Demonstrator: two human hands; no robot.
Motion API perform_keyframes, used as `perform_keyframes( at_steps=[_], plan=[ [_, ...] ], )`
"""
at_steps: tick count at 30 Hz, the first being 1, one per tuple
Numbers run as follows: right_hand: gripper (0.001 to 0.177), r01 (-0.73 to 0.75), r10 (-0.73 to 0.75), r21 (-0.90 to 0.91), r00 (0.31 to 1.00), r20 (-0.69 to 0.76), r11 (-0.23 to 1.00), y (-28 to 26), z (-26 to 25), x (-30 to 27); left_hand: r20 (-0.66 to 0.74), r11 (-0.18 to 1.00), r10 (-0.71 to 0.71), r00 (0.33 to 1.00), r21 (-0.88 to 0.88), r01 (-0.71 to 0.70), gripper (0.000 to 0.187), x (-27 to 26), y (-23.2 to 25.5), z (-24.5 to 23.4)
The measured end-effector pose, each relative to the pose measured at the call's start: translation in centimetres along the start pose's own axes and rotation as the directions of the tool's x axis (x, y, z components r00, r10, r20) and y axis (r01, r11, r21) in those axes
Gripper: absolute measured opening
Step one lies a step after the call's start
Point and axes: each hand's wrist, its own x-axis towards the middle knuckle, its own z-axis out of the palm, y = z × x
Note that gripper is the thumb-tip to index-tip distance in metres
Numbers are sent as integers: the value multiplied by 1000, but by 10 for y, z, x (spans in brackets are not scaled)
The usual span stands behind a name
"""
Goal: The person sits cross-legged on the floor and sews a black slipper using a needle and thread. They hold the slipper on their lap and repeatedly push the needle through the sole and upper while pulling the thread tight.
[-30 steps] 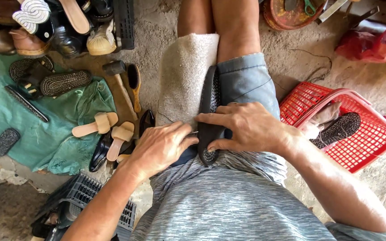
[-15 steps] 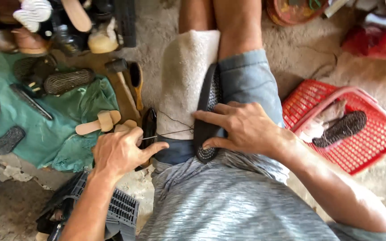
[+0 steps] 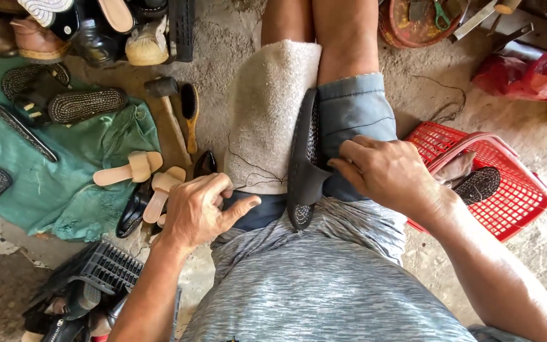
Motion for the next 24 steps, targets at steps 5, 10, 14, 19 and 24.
perform_keyframes(
  at_steps=[5, 10, 14, 19, 24],
  plan=[
    [17, 15, -19, -37, 993, -117, 999, -7, -18, 0, -29, 996, 9, 1000, -86, -11, 45, -2, 0, 5],
    [28, -4, -34, -154, 970, -239, 988, -14, -19, 8, -31, 996, 33, 999, -81, -35, 42, 5, 6, 3],
    [16, 51, -103, -183, 953, -286, 982, -1, -4, 5, -49, 991, 14, 999, -129, -20, 40, 5, 8, -2],
    [36, -30, -7, -109, 947, -322, 994, 41, -6, -17, -14, 995, 94, 996, -21, -94, 45, 4, 9, 1],
    [41, -312, 280, -26, 882, -379, 950, 112, 32, -47, -9, 990, 132, 991, -46, -132, 43, 11, 20, 7]
  ],
)
